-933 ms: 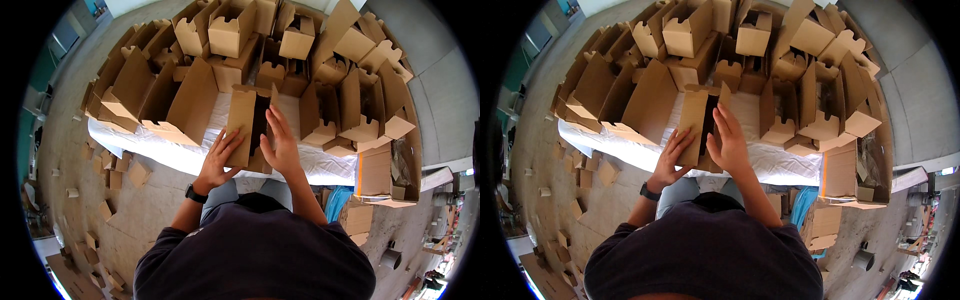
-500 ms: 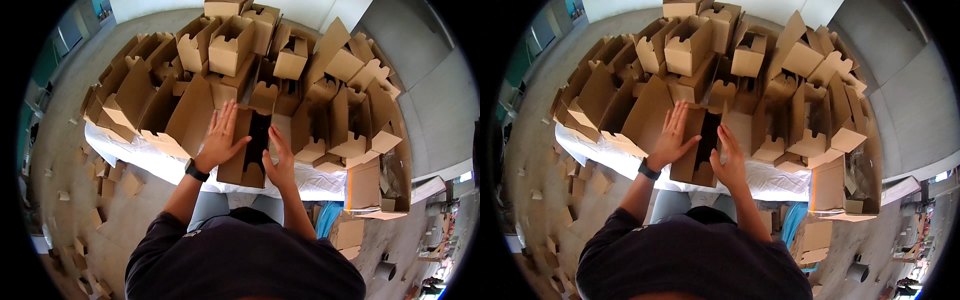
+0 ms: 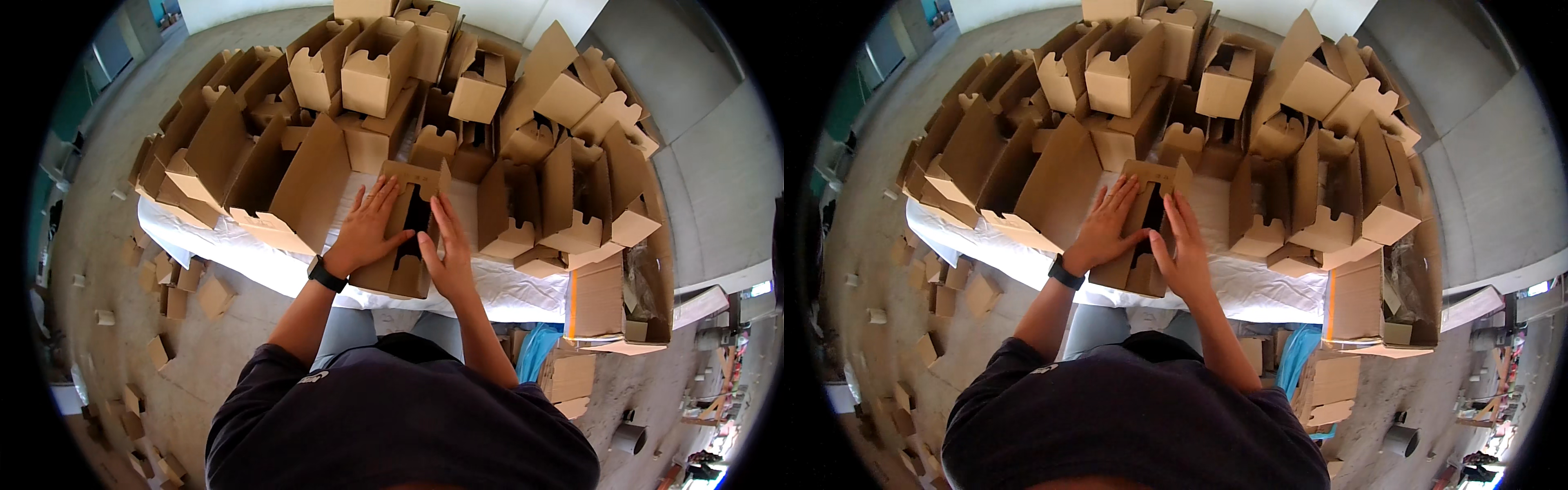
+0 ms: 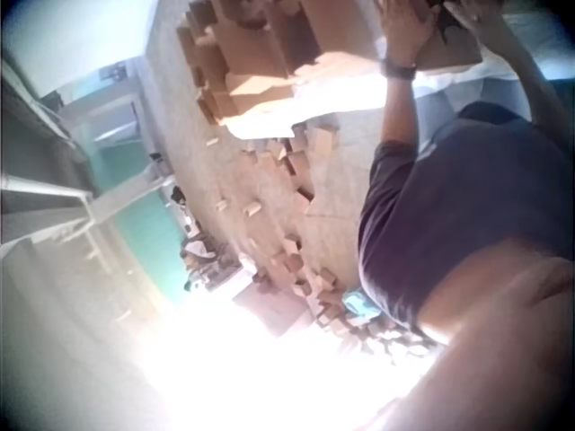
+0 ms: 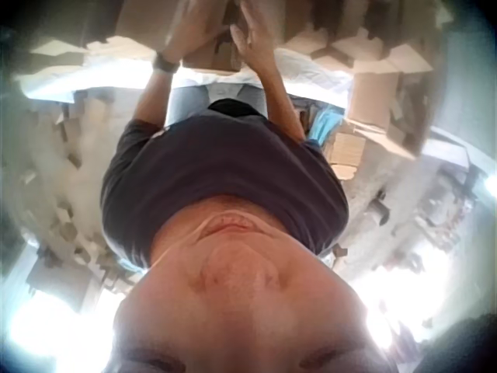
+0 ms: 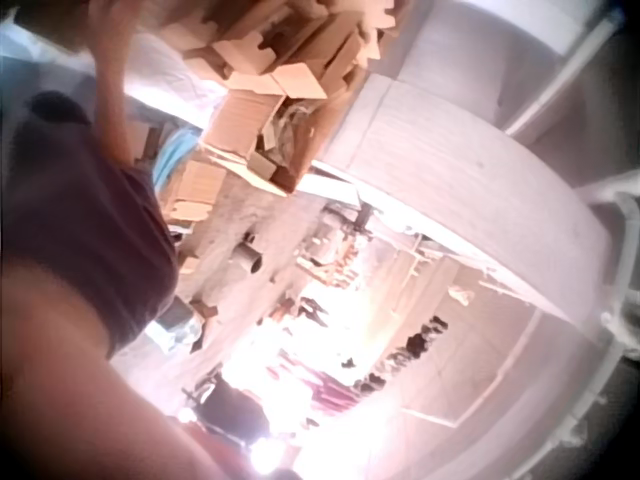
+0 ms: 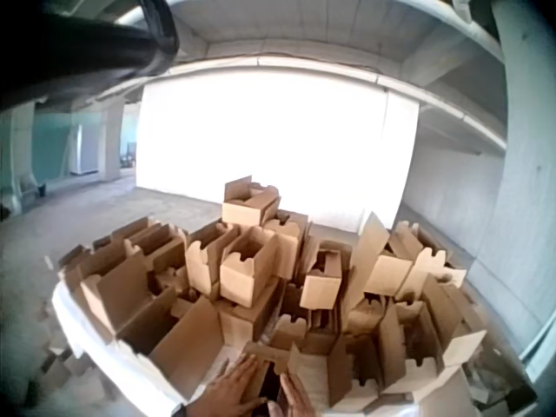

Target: The person folds cardboard pieces into boxes by hand, tucking in the side and bottom flaps to assemble them. They handle the items one at a time and place the assembled boxes on a table.

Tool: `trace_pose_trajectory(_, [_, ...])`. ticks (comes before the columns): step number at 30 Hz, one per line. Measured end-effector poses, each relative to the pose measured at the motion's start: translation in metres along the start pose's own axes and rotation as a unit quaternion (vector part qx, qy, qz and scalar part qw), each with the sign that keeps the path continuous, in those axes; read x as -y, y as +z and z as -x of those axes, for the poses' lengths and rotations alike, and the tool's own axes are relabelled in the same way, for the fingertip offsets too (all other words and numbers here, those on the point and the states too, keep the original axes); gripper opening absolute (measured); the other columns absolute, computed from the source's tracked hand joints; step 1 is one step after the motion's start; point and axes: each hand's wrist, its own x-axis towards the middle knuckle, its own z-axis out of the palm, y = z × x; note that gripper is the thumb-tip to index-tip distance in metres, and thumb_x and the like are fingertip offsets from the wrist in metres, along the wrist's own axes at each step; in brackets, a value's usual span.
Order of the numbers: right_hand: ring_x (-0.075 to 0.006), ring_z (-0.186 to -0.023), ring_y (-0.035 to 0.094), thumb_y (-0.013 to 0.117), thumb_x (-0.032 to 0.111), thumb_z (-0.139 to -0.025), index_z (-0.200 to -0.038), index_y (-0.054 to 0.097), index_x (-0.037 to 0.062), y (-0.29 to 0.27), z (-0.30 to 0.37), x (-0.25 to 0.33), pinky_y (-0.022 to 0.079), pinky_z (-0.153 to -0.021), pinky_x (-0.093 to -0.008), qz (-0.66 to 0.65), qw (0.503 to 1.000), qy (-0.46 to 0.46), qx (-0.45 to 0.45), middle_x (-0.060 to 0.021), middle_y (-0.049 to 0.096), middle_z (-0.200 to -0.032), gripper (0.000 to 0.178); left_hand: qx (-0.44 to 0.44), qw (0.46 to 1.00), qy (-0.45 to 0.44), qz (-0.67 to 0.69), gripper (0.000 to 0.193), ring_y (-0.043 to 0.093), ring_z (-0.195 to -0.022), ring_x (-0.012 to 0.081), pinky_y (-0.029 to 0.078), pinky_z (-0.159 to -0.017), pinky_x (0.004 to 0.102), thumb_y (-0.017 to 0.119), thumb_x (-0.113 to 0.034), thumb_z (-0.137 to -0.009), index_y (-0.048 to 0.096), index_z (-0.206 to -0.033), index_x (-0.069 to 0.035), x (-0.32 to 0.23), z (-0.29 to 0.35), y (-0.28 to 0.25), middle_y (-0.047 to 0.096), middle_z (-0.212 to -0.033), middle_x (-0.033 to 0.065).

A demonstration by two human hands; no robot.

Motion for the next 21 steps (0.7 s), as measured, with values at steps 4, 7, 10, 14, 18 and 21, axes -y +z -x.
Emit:
trace_pose_trajectory(4, [-0.0423, -0.133, 0.042, 0.065, 0.018, -0.089, -0.141, 0.047, 0.0024, 0.026, -0.001, -0.006, 0.034, -0.109, -0.0487, 0.109, 0.993, -0.055, -0.009, -0.0262, 0.04, -0.146, 0.057, -0.024, 0.993, 0.02, 0.114, 0.079, 0.02, -0.148, 0.0335, 0.021, -0.12, 0.0433, 0.068, -0.029, -0.083, 0.034, -0.147, 0.004, 0.012, 0.001, 0.01, 0.031, -0.156, 0.018])
trace_pose_trajectory(7, [-0.0406, -0.132, 0.042, 0.064, 0.022, -0.09, -0.14, 0.048, 0.0038, 0.035, 0.002, -0.007, 0.032, -0.109, -0.0554, 0.152, 0.987, -0.052, -0.005, -0.0254, 0.039, -0.146, 0.056, -0.021, 0.99, 0.02, 0.141, 0.08, 0.02, -0.148, 0.0361, 0.024, -0.119, 0.0412, 0.069, -0.02, -0.079, 0.033, -0.146, 0.006, 0.017, 0.004, 0.013, 0.03, -0.155, 0.02])
trace_pose_trajectory(10, [-0.0397, -0.133, 0.042, 0.063, 0.023, -0.091, -0.14, 0.048, 0.0039, 0.037, 0.002, -0.011, 0.031, -0.109, -0.0565, 0.165, 0.985, -0.052, -0.005, -0.0249, 0.039, -0.147, 0.055, -0.023, 0.986, 0.018, 0.163, 0.079, 0.02, -0.148, 0.0366, 0.025, -0.119, 0.0415, 0.069, -0.016, -0.078, 0.034, -0.145, 0.006, 0.015, 0.001, 0.012, 0.029, -0.155, 0.0207])
trace_pose_trajectory(14, [-0.0394, -0.133, 0.042, 0.061, 0.024, -0.092, -0.14, 0.047, 0.0039, 0.039, 0.002, -0.013, 0.03, -0.11, -0.0568, 0.185, 0.981, -0.051, 0.003, -0.0244, 0.039, -0.147, 0.054, -0.03, 0.981, 0.011, 0.191, 0.078, 0.02, -0.147, 0.0373, 0.026, -0.118, 0.0419, 0.069, -0.015, -0.077, 0.037, -0.144, 0.007, 0.016, 0.0, 0.011, 0.029, -0.155, 0.0216])
trace_pose_trajectory(18, [-0.0381, -0.136, 0.04, 0.06, 0.025, -0.093, -0.14, 0.048, 0.0031, 0.037, 0.002, -0.012, 0.027, -0.111, -0.0573, 0.195, 0.98, -0.047, 0.016, -0.0227, 0.04, -0.148, 0.053, -0.037, 0.98, 0.002, 0.195, 0.072, 0.021, -0.147, 0.0378, 0.027, -0.118, 0.0414, 0.069, -0.013, -0.079, 0.04, -0.141, 0.008, 0.014, -0.001, 0.011, 0.032, -0.153, 0.0226])
trace_pose_trajectory(21, [-0.0363, -0.14, 0.035, 0.062, 0.029, -0.091, -0.141, 0.046, 0.0033, 0.037, 0.007, -0.014, 0.025, -0.111, -0.059, 0.234, 0.97, -0.047, 0.049, -0.0212, 0.037, -0.15, 0.058, -0.05, 0.966, -0.01, 0.253, 0.061, 0.022, -0.146, 0.0382, 0.027, -0.117, 0.0413, 0.064, -0.011, -0.086, 0.042, -0.14, 0.008, 0.021, 0.001, 0.019, 0.036, -0.151, 0.0231])
